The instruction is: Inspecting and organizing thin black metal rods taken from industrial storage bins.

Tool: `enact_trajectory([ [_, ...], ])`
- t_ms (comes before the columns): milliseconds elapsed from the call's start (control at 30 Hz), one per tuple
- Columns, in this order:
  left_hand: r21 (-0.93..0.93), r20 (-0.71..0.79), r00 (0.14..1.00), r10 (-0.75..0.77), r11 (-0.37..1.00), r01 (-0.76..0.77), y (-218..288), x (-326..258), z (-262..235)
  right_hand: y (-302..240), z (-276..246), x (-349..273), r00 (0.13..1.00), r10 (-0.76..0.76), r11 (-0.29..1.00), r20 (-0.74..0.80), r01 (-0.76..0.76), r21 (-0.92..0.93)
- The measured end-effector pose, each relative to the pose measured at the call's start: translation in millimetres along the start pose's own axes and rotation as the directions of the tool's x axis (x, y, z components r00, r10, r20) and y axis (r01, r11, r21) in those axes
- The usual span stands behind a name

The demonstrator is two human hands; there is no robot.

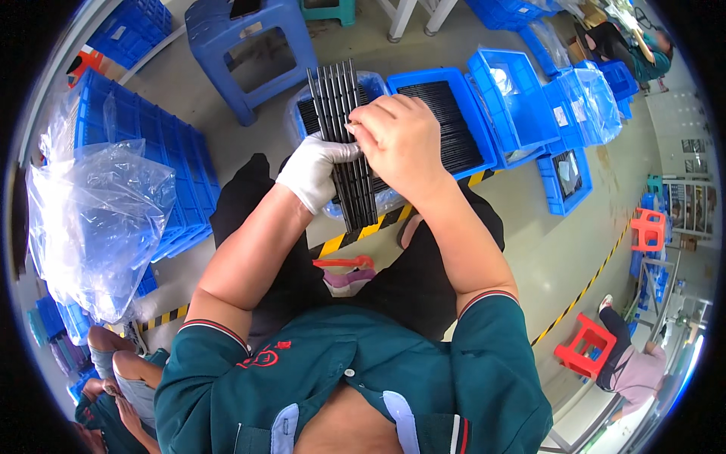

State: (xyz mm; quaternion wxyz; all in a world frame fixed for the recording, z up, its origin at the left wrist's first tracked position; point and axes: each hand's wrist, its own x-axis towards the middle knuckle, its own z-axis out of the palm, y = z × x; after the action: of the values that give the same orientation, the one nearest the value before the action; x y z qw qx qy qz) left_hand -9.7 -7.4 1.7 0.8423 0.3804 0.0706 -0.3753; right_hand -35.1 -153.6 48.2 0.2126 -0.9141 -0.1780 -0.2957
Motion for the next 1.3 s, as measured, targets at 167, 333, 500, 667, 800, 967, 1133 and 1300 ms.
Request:
enact_trajectory([
  [167,-0.035,-0.025,0.999,-0.032,0.999,0.031,5,-3,11,-5,-7,3,0.99,0.128,0.978,-0.053,-0.117,0.174],
  [333,0.037,-0.024,1.0,-0.013,0.999,0.014,6,-2,11,3,4,0,0.952,0.293,0.918,0.095,-0.307,0.25],
  [500,0.048,-0.052,0.998,0.022,0.999,-0.02,-1,3,4,-1,5,3,0.983,0.17,0.981,0.065,-0.175,0.085],
  [667,0.572,0.12,0.882,0.455,0.695,-0.436,-20,23,-16,-19,12,6,0.986,-0.125,0.965,0.112,0.147,-0.218],
  [800,0.559,-0.031,0.957,0.29,0.798,-0.224,-25,23,-18,-9,13,4,0.992,-0.043,0.984,0.12,0.063,-0.167],
  [967,0.01,-0.035,0.998,0.055,0.998,-0.055,0,3,5,2,11,1,0.999,0.018,1.0,-0.044,-0.018,0.012],
  [1133,-0.041,0.007,1.0,0.007,0.999,-0.007,-1,4,0,4,9,2,0.998,0.044,0.997,-0.049,-0.041,0.063],
  [1300,-0.044,0.014,0.999,-0.035,0.998,0.036,4,1,4,-1,3,4,0.991,0.092,0.985,-0.102,-0.076,0.152],
])
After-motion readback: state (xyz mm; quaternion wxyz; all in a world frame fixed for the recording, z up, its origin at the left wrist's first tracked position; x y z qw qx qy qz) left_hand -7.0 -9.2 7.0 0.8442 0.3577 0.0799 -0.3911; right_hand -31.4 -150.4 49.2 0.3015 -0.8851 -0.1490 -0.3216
